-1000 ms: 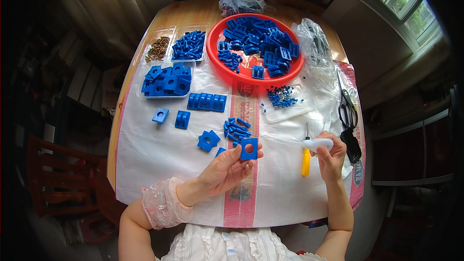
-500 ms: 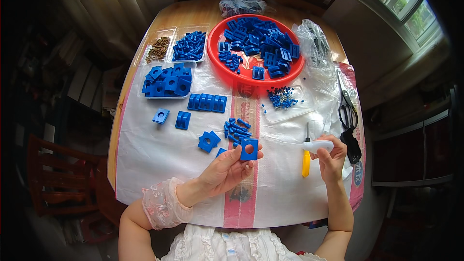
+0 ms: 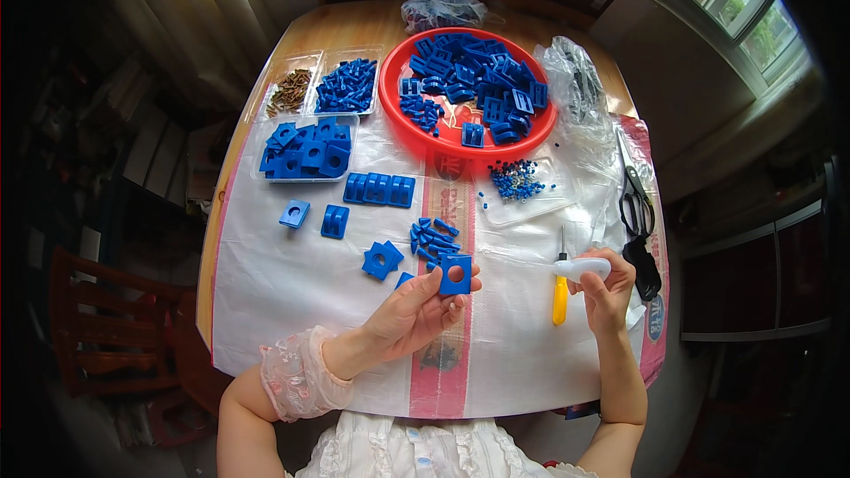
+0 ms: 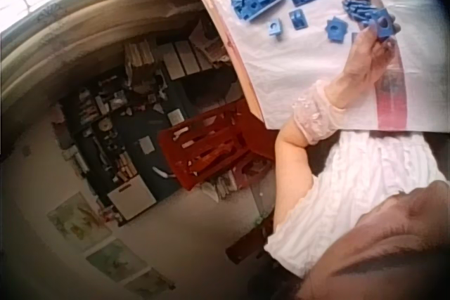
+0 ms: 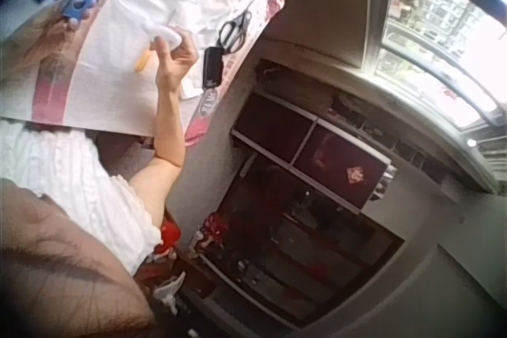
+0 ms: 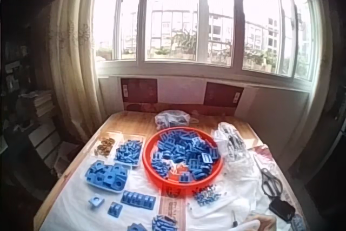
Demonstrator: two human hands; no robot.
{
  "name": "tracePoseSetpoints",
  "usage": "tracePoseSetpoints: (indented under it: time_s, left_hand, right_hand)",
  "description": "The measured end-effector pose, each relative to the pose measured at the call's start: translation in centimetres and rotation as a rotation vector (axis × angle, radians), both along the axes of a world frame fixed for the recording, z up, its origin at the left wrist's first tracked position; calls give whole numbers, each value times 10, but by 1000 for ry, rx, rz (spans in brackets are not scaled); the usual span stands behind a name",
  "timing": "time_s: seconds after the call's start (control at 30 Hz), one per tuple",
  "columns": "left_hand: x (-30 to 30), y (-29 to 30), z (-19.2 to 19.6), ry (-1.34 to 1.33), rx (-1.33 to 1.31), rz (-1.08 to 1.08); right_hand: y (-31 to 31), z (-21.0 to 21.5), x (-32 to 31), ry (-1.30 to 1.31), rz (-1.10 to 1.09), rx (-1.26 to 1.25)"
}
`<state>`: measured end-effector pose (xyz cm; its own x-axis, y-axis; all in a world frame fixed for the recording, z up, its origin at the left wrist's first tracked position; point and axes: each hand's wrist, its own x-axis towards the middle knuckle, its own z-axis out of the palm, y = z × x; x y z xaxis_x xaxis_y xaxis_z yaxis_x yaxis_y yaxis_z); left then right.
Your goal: Assembling blue plastic fixture components by applying glue and joining parts.
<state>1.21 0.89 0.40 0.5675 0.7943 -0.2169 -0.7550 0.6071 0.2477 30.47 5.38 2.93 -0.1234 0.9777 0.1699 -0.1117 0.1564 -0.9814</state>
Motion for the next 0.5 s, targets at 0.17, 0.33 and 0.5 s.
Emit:
tracePoseSetpoints:
  time_s: [0.17,0.33,0.5]
  left_hand:
    - [0,0,2,-7,4,-5]
    - [0,0,0,-14,4,-3]
    - [0,0,1,-13,-1,-4]
  right_hand:
    - [0,-1,0,-2,-6,4]
    - [0,-2,1,14,1,7]
    - [1,-3,4,23,28,14]
